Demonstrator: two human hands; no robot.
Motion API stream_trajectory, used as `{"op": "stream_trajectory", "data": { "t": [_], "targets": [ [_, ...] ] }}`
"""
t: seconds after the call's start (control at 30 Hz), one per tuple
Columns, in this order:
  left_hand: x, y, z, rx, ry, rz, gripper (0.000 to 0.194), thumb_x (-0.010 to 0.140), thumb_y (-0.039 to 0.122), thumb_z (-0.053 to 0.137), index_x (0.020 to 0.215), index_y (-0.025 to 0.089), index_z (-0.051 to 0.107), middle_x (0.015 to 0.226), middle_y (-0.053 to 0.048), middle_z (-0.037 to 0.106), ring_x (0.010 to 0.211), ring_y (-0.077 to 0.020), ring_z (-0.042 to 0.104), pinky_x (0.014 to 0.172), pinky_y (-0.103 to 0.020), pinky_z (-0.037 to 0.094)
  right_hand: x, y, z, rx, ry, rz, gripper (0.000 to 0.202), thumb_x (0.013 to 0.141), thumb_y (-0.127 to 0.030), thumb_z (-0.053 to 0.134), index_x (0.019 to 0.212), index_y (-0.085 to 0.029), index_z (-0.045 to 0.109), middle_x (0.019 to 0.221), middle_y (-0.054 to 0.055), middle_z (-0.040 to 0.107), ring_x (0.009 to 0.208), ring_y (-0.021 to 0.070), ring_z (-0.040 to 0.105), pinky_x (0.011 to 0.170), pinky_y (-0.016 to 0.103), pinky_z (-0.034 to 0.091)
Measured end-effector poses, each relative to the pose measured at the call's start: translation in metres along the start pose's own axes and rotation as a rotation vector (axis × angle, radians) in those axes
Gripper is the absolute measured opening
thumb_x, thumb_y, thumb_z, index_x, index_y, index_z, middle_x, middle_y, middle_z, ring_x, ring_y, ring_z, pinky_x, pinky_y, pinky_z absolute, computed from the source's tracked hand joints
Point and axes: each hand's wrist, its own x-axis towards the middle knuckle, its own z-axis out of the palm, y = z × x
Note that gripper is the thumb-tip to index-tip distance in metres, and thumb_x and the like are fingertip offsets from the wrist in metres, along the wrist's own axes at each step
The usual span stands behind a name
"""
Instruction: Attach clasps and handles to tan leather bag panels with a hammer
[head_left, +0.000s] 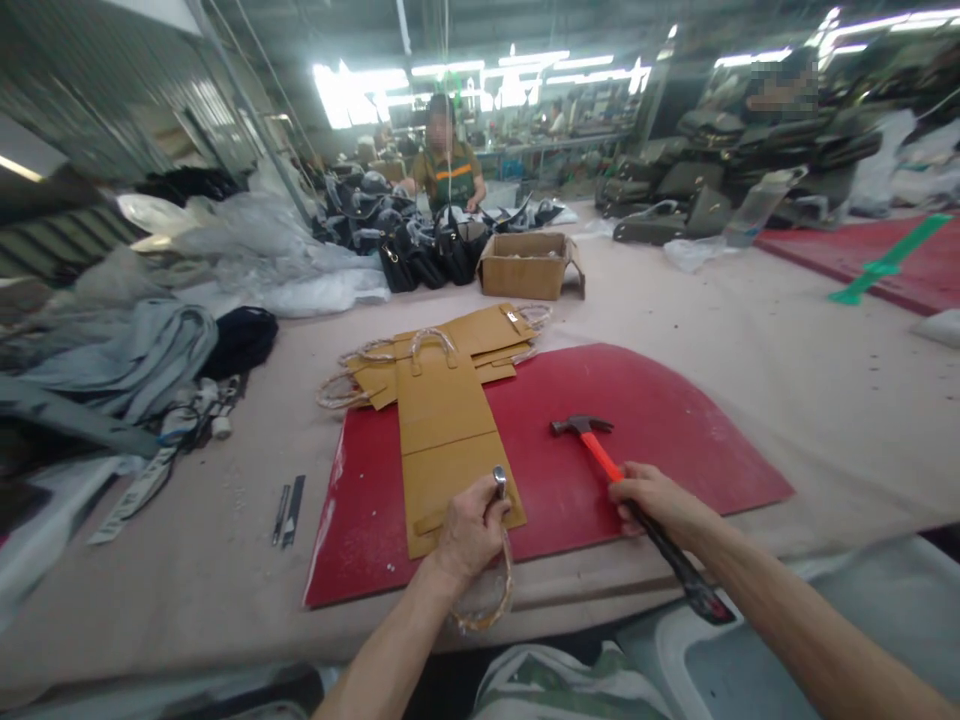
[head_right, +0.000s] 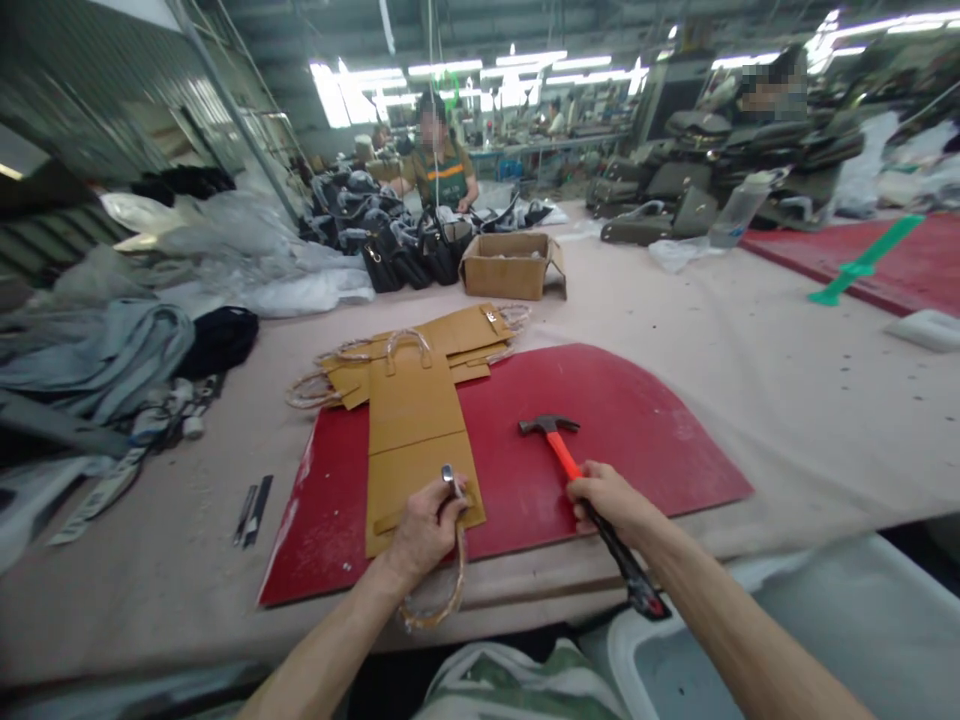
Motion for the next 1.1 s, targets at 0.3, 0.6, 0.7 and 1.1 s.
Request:
{"op": "stream_trajectory", "data": {
  "t": [0.3, 0.6, 0.7, 1.1],
  "targets": [
    [0.002, 0.000, 0.001, -0.012, 0.003, 0.025, 0.011, 0.088, 0.014, 0.055, 0.092, 0.018, 0.064, 0.091, -0.008, 0.072, 0.084, -0.0213, 0.070, 0.078, -0.031, 0.055, -0.062, -0.059, -0.003, 0.282, 0.061, -0.266, 0.041, 0.097, -0.058, 0.037, 0.077, -0.022, 0.039, 0.062, -0.005, 0.041, 0.044, 0.0082, 0.036, 0.040, 0.021, 0.029],
    [0.001, -0.002, 0.002, -0.020, -0.018, 0.018, 0.012, 0.088, 0.013, 0.054, 0.094, 0.019, 0.063, 0.088, -0.005, 0.070, 0.084, -0.0197, 0.068, 0.077, -0.029, 0.051, -0.100, -0.076, -0.025, -0.612, 0.400, -1.056, 0.031, 0.104, -0.032, 0.035, 0.074, -0.024, 0.041, 0.050, -0.004, 0.048, 0.036, 0.0114, 0.039, 0.044, 0.031, 0.018],
    [0.001, -0.002, 0.002, -0.016, -0.018, 0.016, 0.012, 0.089, 0.013, 0.054, 0.094, 0.019, 0.063, 0.089, -0.005, 0.070, 0.084, -0.0192, 0.067, 0.077, -0.029, 0.051, -0.110, -0.083, -0.028, -0.438, 0.589, -1.017, 0.029, 0.105, -0.034, 0.040, 0.078, -0.024, 0.041, 0.051, -0.006, 0.043, 0.037, 0.0108, 0.039, 0.044, 0.027, 0.024],
    [0.002, 0.002, 0.000, -0.019, -0.044, 0.023, 0.010, 0.090, 0.015, 0.054, 0.094, 0.020, 0.061, 0.090, -0.005, 0.069, 0.084, -0.0185, 0.066, 0.078, -0.028, 0.051, -0.051, -0.022, -0.021, -0.466, 0.212, -0.596, 0.033, 0.101, -0.044, 0.035, 0.077, -0.023, 0.044, 0.057, -0.002, 0.050, 0.047, 0.0142, 0.045, 0.051, 0.027, 0.027]
  ]
}}
